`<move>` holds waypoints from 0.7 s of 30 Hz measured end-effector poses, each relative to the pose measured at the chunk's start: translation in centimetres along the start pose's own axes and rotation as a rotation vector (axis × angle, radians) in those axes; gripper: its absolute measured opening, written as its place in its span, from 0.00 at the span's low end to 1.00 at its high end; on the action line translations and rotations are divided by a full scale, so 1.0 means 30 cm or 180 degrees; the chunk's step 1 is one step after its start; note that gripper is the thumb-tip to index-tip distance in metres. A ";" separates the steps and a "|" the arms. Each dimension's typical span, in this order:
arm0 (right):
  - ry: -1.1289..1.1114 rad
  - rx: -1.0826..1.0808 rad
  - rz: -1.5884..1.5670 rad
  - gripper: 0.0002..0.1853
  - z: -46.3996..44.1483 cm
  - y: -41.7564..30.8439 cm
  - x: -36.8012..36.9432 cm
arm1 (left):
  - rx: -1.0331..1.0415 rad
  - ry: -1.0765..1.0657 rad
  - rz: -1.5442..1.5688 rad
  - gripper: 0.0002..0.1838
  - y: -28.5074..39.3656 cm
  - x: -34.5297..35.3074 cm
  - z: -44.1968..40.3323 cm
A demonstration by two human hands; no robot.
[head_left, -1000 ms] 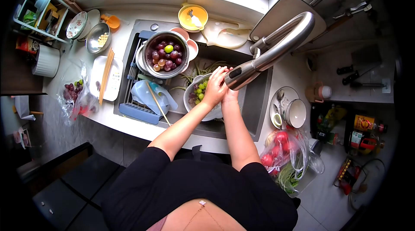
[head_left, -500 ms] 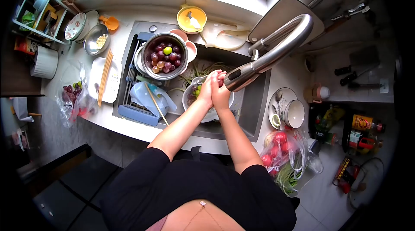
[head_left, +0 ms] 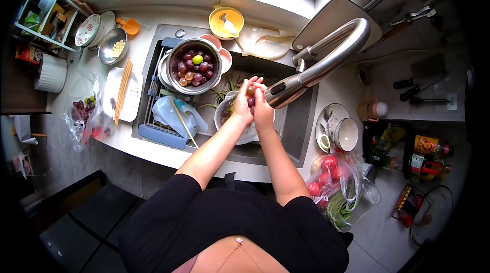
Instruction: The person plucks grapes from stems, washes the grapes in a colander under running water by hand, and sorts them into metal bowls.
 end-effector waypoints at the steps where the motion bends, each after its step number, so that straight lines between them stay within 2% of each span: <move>1: -0.0386 -0.1046 0.0840 0.10 -0.003 -0.005 0.004 | 0.0019 0.0032 -0.0157 0.20 -0.013 -0.038 -0.026; 2: -0.0465 -0.1233 0.1178 0.11 -0.008 -0.012 0.000 | -0.0250 -0.0368 0.0406 0.20 -0.033 -0.094 -0.046; 3: -0.0544 -0.1426 0.1516 0.13 -0.019 -0.023 -0.006 | -0.0293 -0.0344 0.0242 0.20 -0.048 -0.079 -0.024; 5: -0.0472 -0.1216 0.1653 0.13 -0.057 -0.086 -0.004 | -0.0377 -0.0276 -0.0087 0.20 -0.076 -0.025 0.038; 6: -0.0497 -0.1430 0.1463 0.14 -0.094 -0.029 -0.030 | -0.0035 -0.0105 -0.0501 0.22 -0.079 -0.026 0.053; 7: -0.0440 -0.1698 0.1603 0.15 -0.121 0.007 -0.050 | -0.0099 -0.0124 -0.0386 0.22 -0.081 -0.021 0.057; 8: -0.0362 -0.1041 0.0954 0.15 -0.133 0.082 -0.082 | -0.0166 -0.0143 -0.0277 0.23 -0.078 -0.014 0.060; 10: -0.0435 -0.0321 0.0425 0.14 -0.112 0.067 -0.089 | -0.0243 -0.0207 -0.0238 0.25 -0.049 0.026 0.069; 11: -0.0459 -0.0603 0.0499 0.15 -0.085 0.045 -0.074 | -0.0090 -0.0205 -0.0391 0.21 -0.029 0.061 0.071; 13: -0.0414 -0.0734 0.0181 0.17 -0.018 -0.047 -0.013 | -0.0050 -0.0409 -0.0385 0.23 0.012 0.049 0.037; 14: -0.0284 -0.1048 0.0693 0.18 0.023 -0.048 -0.006 | 0.0154 -0.0002 -0.0366 0.22 0.026 0.045 0.010; 15: -0.0355 -0.0989 0.0709 0.18 0.046 -0.074 0.003 | 0.0189 0.0129 -0.0509 0.21 0.032 0.065 0.011; 17: -0.0151 -0.0923 0.0805 0.18 0.052 -0.069 0.007 | 0.0070 -0.0055 -0.0955 0.20 0.025 0.045 0.009; 19: 0.0147 -0.0258 0.0101 0.13 0.025 0.003 -0.018 | 0.0141 -0.0135 -0.1195 0.19 -0.017 0.012 -0.001; 20: 0.0330 -0.0316 0.0126 0.16 0.002 0.037 -0.042 | 0.0413 0.0020 -0.1633 0.19 -0.051 0.006 0.011; 21: 0.0387 -0.0150 -0.0318 0.15 -0.015 0.066 -0.064 | 0.0489 0.0043 -0.1498 0.19 -0.071 0.066 0.058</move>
Point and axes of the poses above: each hand's wrist, its own z-axis away from the middle knuckle, its own x-axis out of the palm, y = z × x, the point moved 2 cm from there along -z, towards the middle knuckle, and after that the axes turned 13 degrees about -x, right-handed, at the moved point
